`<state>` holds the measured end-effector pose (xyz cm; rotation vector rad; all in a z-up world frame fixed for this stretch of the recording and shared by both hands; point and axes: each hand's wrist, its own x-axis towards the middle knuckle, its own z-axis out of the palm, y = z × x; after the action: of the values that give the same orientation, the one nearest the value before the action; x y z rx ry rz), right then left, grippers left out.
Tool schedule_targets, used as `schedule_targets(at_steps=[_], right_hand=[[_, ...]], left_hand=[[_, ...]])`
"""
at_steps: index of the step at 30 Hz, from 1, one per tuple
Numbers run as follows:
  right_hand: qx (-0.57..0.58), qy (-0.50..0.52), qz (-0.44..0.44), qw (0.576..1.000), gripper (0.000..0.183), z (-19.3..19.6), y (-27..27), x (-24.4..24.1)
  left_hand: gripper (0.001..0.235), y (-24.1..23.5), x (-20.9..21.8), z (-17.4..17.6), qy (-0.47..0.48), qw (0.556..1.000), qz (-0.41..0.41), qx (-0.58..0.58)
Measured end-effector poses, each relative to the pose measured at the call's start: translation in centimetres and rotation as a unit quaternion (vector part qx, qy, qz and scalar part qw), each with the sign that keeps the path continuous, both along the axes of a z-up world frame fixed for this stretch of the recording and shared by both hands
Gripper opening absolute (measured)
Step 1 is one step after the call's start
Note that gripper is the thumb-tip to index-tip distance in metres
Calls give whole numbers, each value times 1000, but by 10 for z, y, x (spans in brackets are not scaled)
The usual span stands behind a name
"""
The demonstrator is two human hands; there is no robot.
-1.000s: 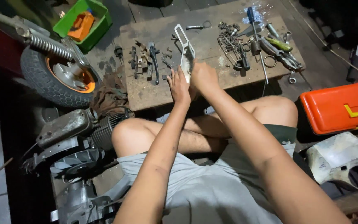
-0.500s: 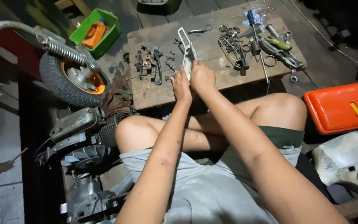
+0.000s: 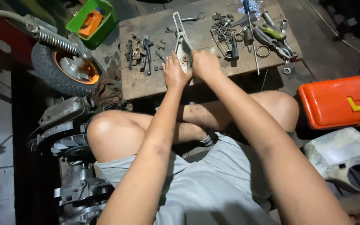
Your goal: The person scrubs a metal motorcycle part with a wire brush while sitting on the floor. They flip the part over to clean different sides and continue scrubbing the surface.
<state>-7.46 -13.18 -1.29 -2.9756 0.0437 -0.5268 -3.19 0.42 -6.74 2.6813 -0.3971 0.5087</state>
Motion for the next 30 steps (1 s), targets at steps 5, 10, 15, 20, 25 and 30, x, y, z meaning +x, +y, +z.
schedule_targets(at_steps=[5, 10, 15, 20, 25, 30], right_hand=[[97, 80, -31, 992, 37, 0, 4, -6], [240, 121, -60, 961, 43, 40, 4, -13], [298, 121, -55, 945, 41, 37, 3, -27], [310, 155, -47, 937, 42, 23, -14, -5], [266, 198, -29, 943, 44, 36, -20, -21], [191, 198, -58, 960, 51, 30, 0, -9]], left_hand=[[103, -3, -8, 19, 56, 998, -14, 20], [95, -10, -12, 33, 57, 998, -16, 24], [101, -9, -20, 37, 58, 997, -12, 43], [104, -10, -15, 40, 75, 996, -16, 43], [108, -13, -14, 36, 94, 994, -15, 52], [105, -16, -11, 25, 32, 994, 22, 101]])
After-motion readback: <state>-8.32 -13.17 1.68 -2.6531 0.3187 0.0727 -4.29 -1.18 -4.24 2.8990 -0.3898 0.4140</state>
